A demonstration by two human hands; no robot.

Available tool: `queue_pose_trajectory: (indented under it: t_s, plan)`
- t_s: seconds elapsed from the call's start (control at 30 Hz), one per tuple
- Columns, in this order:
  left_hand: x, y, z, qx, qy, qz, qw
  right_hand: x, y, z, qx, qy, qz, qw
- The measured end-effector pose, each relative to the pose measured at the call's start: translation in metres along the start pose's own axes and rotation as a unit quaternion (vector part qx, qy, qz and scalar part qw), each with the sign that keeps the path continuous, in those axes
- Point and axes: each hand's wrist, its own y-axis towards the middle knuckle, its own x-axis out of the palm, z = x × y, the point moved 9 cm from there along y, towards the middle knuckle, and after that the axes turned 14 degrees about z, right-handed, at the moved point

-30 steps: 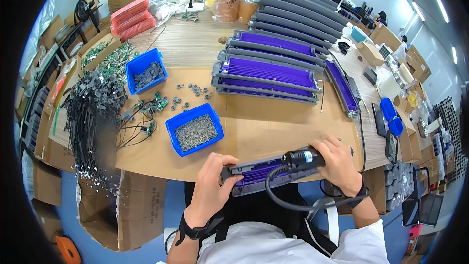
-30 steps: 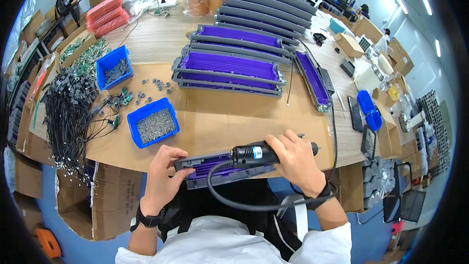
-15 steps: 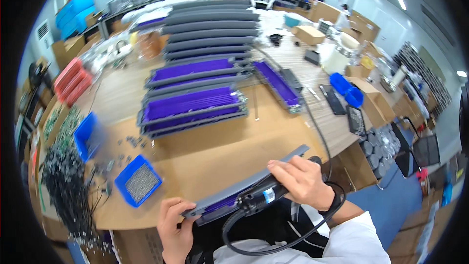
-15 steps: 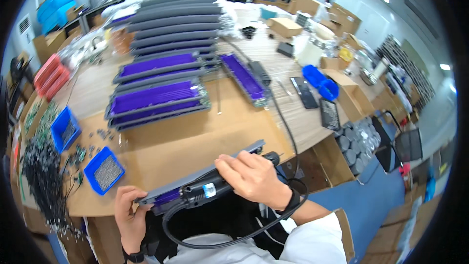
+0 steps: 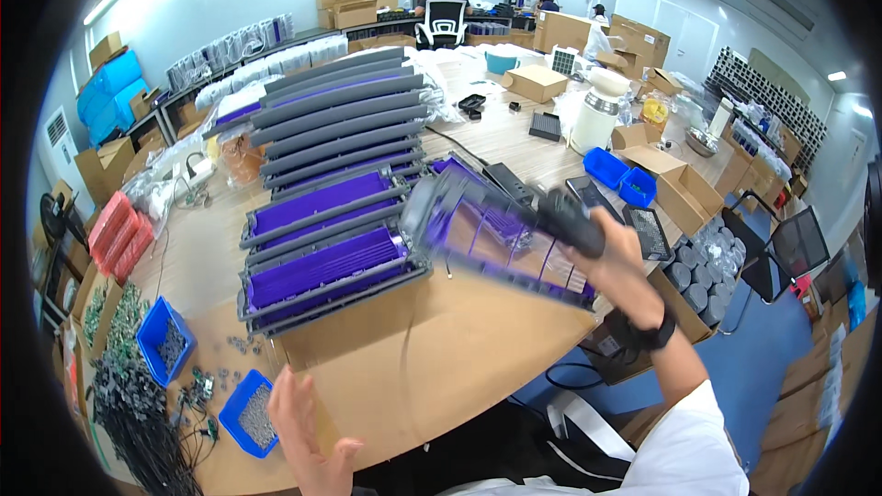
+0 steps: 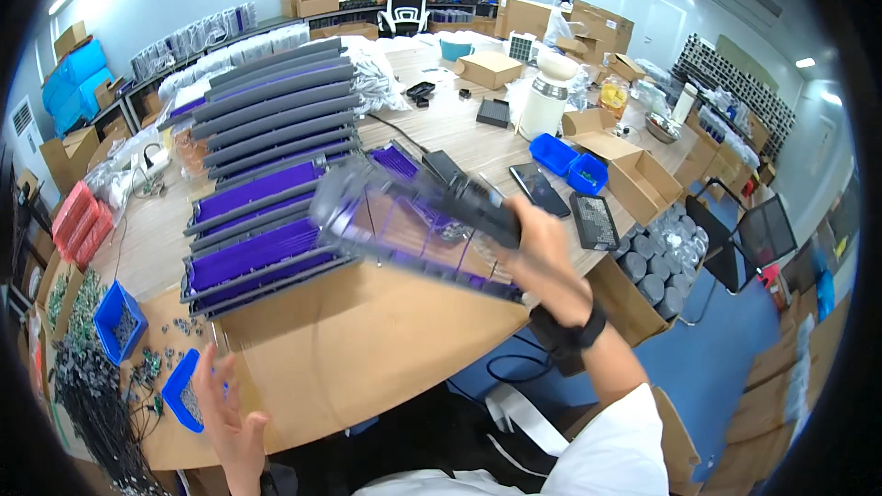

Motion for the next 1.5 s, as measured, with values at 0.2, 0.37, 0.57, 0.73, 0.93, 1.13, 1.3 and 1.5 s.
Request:
queue_pose_trajectory:
  t_s: [0.2,0.37,0.57,0.73,0.93,1.13,1.3,1.5]
  plan:
    - [-0.009,-0.030,-0.043,-0.014,0.170,-0.126,0.977,0.064,0.062,0.087,0.137,-0.034,-0.098,0.985]
    - [0.003,-0.039,-0.049,0.003,0.191,-0.126,0.974,0.135,0.096,0.113,0.167,-0.081,-0.187,0.965]
    - [0.008,-0.041,-0.053,0.031,0.203,-0.105,0.973,0.182,0.114,0.098,0.249,-0.129,-0.111,0.953]
    - [0.016,-0.039,-0.036,0.100,0.239,-0.100,0.961,0.182,0.115,0.088,0.233,-0.092,-0.102,0.963]
    - [-0.003,-0.040,-0.045,0.047,0.217,-0.076,0.972,0.140,0.104,0.002,0.055,-0.021,0.014,0.998]
    - [0.003,-0.035,-0.059,0.004,0.161,-0.081,0.984,0.140,0.036,-0.124,-0.097,0.113,-0.163,0.975]
    - [-0.010,-0.041,-0.063,0.010,0.130,-0.066,0.989,0.176,-0.018,-0.209,-0.304,0.102,-0.180,0.930]
    - [-0.012,-0.044,-0.065,0.030,0.107,-0.054,0.992,0.191,-0.020,-0.213,-0.340,0.042,-0.115,0.933]
